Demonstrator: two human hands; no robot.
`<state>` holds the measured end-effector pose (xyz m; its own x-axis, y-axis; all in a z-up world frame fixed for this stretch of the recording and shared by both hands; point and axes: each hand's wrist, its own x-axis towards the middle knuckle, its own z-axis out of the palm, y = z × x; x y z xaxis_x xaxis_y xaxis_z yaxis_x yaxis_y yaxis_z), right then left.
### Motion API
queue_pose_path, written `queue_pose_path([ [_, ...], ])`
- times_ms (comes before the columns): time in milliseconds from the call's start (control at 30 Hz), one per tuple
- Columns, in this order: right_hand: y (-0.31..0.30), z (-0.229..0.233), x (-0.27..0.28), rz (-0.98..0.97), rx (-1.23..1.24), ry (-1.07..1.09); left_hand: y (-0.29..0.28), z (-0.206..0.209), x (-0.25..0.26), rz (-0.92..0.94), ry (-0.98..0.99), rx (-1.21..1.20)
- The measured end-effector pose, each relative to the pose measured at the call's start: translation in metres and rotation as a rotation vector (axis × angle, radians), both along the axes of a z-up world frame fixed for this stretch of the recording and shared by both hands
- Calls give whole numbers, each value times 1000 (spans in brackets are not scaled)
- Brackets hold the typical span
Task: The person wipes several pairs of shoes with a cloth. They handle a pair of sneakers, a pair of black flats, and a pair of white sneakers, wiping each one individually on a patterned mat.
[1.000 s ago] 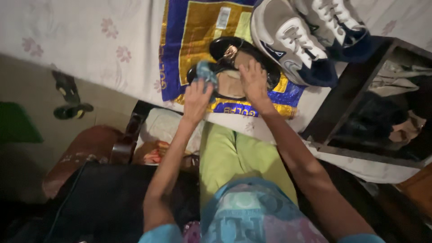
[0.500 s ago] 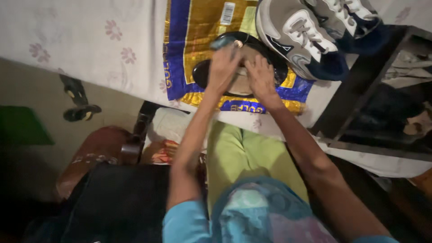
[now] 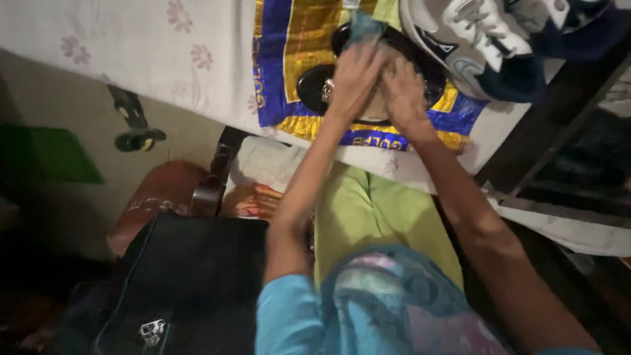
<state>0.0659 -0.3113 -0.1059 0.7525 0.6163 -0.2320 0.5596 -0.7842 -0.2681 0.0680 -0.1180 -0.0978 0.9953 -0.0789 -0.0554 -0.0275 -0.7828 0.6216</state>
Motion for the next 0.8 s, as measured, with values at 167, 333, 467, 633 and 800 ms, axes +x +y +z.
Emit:
queue_pose_path([
  [167, 17, 17, 29, -30, -56, 114, 37, 54, -59, 143, 26, 206],
  [333, 24, 37, 29, 30, -140, 141, 17, 48, 11, 218, -22, 112],
  [467, 43, 58, 30, 152, -37, -21, 60, 99, -12, 344, -118, -120],
  [633, 40, 59, 14, 157, -49, -31, 73, 66, 23, 396, -44, -15],
  [800, 30, 25, -17, 143, 27, -41, -70, -7, 37, 65, -257, -190],
])
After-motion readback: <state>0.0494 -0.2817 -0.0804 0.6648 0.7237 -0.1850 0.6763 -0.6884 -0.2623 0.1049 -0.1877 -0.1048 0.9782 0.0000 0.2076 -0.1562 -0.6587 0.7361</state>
